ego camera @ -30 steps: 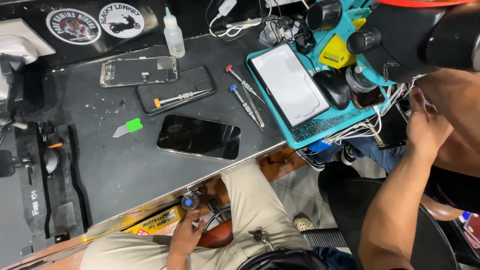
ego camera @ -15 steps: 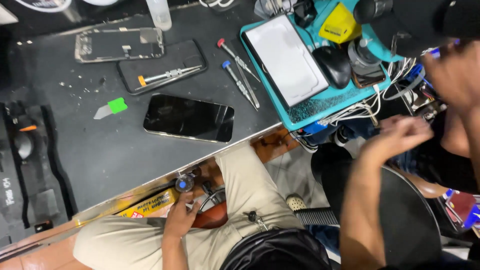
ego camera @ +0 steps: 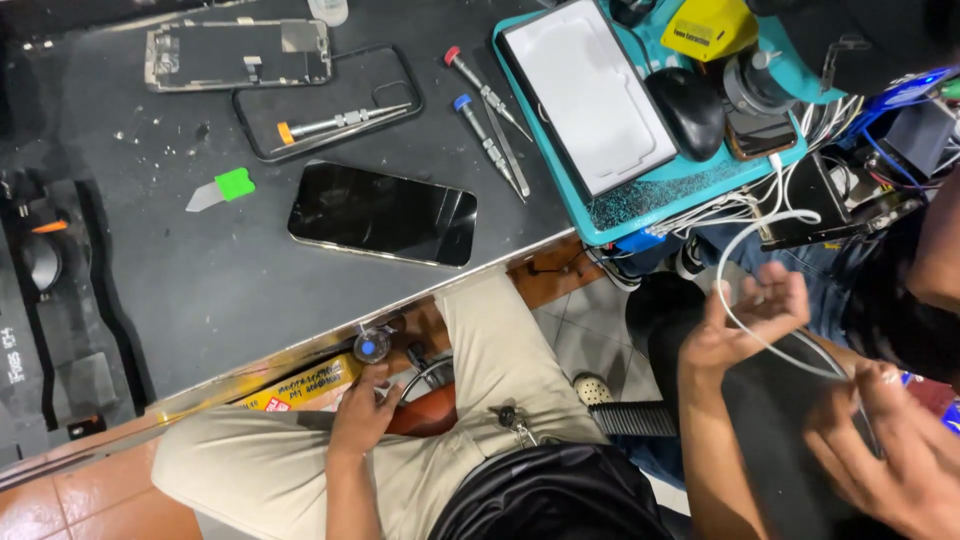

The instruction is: Disassembling and repairing internal components of a smartphone at a dedicated repair station, including unscrewing parts and testing the device.

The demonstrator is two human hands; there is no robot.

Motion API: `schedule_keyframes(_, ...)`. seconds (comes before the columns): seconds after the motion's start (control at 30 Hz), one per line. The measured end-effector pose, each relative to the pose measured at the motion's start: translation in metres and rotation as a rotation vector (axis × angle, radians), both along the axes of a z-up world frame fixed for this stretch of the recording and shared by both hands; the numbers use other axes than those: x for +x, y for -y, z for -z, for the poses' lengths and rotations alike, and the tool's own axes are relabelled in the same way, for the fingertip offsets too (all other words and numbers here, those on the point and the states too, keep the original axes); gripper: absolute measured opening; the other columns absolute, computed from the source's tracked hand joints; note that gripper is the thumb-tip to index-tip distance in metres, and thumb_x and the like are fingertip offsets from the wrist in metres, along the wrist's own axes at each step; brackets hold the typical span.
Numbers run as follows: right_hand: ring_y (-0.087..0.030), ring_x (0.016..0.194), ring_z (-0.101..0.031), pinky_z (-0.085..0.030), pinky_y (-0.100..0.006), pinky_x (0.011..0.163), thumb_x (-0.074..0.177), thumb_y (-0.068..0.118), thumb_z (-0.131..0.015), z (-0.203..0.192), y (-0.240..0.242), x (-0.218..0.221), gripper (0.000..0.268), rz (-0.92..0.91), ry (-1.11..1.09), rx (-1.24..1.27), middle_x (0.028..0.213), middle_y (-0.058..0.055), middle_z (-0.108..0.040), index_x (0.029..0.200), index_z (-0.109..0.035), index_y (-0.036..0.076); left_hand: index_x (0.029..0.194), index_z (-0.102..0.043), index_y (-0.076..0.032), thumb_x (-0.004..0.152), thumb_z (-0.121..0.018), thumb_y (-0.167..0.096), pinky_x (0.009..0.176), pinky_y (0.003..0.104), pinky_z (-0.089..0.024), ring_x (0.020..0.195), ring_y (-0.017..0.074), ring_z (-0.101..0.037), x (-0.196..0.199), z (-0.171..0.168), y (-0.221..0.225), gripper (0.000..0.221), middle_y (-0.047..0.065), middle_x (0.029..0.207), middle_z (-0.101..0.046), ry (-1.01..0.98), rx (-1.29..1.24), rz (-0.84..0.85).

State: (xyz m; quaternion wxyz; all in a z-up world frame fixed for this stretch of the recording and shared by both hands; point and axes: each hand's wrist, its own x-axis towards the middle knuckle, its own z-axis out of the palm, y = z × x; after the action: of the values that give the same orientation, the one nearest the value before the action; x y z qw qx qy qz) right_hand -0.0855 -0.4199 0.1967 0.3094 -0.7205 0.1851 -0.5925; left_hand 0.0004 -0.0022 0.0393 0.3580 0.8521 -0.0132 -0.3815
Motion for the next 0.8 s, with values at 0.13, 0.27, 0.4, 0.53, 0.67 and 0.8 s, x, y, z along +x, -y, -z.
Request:
schedule_keyframes(0.13,-0.021,0.079,-0.053,-0.044,-0.033,0.071,0.1,0.007,-0.059,0.075,0.015,-0.008,0.042,-0.088,-0.287,0.387,0.099,-0.007,-0.052,0.136,-0.038,0.007,0.137,-0.054,-0.02,0.096,-0.056,-0.051,0.102,0.044,-0.049,0.115,0.0301,-0.07,0.0,-0.001,0.0,0.05,0.005,0.132,-0.07,0.023,0.006,-0.003)
schedule_keyframes(0.27,-0.027,0.077,-0.067,-0.06,-0.045,0.076,0.099,0.003,-0.049,0.181,0.063,-0.002,0.071,-0.135,-0.518,1.283,0.106,-0.016,-0.071,0.163,-0.021,0.015,0.138,-0.052,-0.019,0.098,-0.054,-0.05,0.106,0.047,-0.048,0.122,0.0311,-0.067,-0.001,0.001,-0.001,0.051,0.006,0.133,-0.069,0.022,0.006,0.012)
schedule_keyframes(0.4,-0.016,0.09,-0.064,-0.062,-0.03,0.068,0.095,0.002,-0.072,0.056,-0.025,-0.01,0.061,-0.198,-0.195,0.487,0.109,-0.013,-0.055,0.141,-0.032,0.005,0.139,-0.052,-0.023,0.095,-0.053,-0.057,0.105,0.048,-0.046,0.127,0.0328,-0.063,-0.009,0.005,-0.004,0.056,0.005,0.131,-0.071,0.054,0.018,-0.017)
schedule_keyframes(0.53,-0.045,0.128,-0.055,-0.054,-0.051,0.106,0.103,-0.001,-0.052,0.003,-0.03,-0.046,0.063,0.023,0.072,-0.057,0.149,-0.029,-0.042,0.157,-0.022,0.01,0.136,-0.058,-0.028,0.096,-0.05,-0.057,0.1,0.049,-0.051,0.126,0.0292,-0.063,-0.009,-0.002,0.0,0.05,0.002,0.13,-0.071,0.05,0.1,0.005)
schedule_keyframes(0.67,-0.03,0.098,-0.056,-0.049,-0.036,0.082,0.125,-0.021,-0.08,-0.053,-0.044,-0.078,0.035,0.623,-0.634,-0.436,0.116,-0.015,-0.046,0.112,-0.049,-0.012,0.137,-0.05,-0.022,0.098,-0.054,-0.049,0.093,0.051,-0.052,0.119,0.0332,-0.064,-0.012,-0.018,0.009,0.047,0.007,0.123,-0.07,0.21,-0.018,0.047)
schedule_keyframes(0.8,-0.008,0.074,-0.041,-0.041,-0.027,0.078,0.109,0.062,-0.06,-0.037,-0.017,-0.08,0.052,-0.26,0.151,0.138,0.094,0.003,-0.032,0.102,-0.038,0.015,0.138,-0.055,-0.016,0.101,-0.051,-0.047,0.095,0.045,-0.056,0.113,0.0255,-0.07,-0.008,-0.13,0.026,0.048,0.005,0.128,-0.071,0.221,-0.193,0.089)
